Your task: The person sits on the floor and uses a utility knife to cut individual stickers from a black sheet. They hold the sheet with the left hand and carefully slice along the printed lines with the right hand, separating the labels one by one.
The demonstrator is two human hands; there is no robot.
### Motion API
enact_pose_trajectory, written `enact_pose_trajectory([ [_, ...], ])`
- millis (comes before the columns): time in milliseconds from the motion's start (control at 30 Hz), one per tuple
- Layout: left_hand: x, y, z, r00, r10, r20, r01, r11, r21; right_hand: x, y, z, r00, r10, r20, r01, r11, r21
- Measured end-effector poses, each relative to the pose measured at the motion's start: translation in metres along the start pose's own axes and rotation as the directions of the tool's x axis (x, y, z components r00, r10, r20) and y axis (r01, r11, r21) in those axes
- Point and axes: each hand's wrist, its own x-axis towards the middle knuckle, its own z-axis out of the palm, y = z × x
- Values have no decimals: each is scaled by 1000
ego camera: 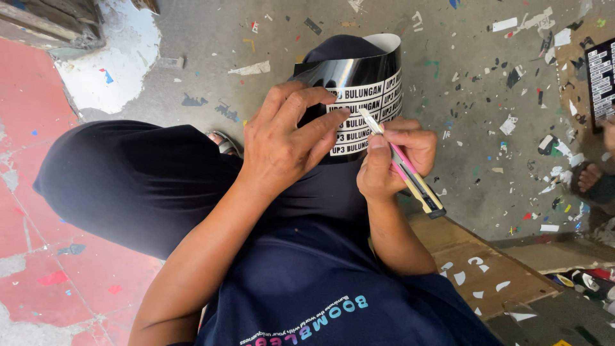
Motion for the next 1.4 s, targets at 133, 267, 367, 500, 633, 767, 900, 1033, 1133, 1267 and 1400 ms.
enact_pose_trajectory([
  [133, 1, 4, 1, 993, -120, 0, 120, 993, 1, -1, 0, 0, 999, 35, -19, -36, 999, -6],
  [267, 0, 2, 0, 990, -138, -25, 134, 983, -127, 0, -3, 2, 1000, 5, -17, -5, 1000, -18],
  [367, -1, -3, 2, 987, -142, -68, 124, 968, -217, 0, -8, 3, 1000, 16, 0, -16, 1000, -11],
  [500, -5, -9, 7, 982, -165, -97, 131, 948, -291, 0, -15, 4, 996, 90, 17, -90, 996, 15],
  [633, -8, -11, 10, 981, -160, -107, 122, 946, -300, 0, -18, 6, 994, 110, -8, -109, 994, 9],
  [767, -7, -11, 10, 981, -156, -112, 117, 948, -297, 3, -19, 6, 995, 96, -1, -96, 995, -6],
  [900, -5, -9, 8, 979, -174, -104, 139, 949, -283, 6, -22, 6, 996, 93, 9, -93, 995, -28],
  [1033, -6, -6, 5, 979, -181, -91, 155, 960, -235, 6, -23, 7, 992, 122, 23, -122, 992, -1],
  [1133, -13, -2, 2, 989, -122, -81, 110, 984, -139, 5, -22, 9, 993, 114, 34, -111, 990, -83],
  [1267, -20, 1, 4, 993, -97, -73, 92, 994, -66, 2, -19, 12, 998, 59, 38, -55, 995, -88],
  [1400, -22, -2, 7, 996, -71, -48, 70, 997, -16, 1, -17, 13, 998, 50, 30, -47, 995, -89],
])
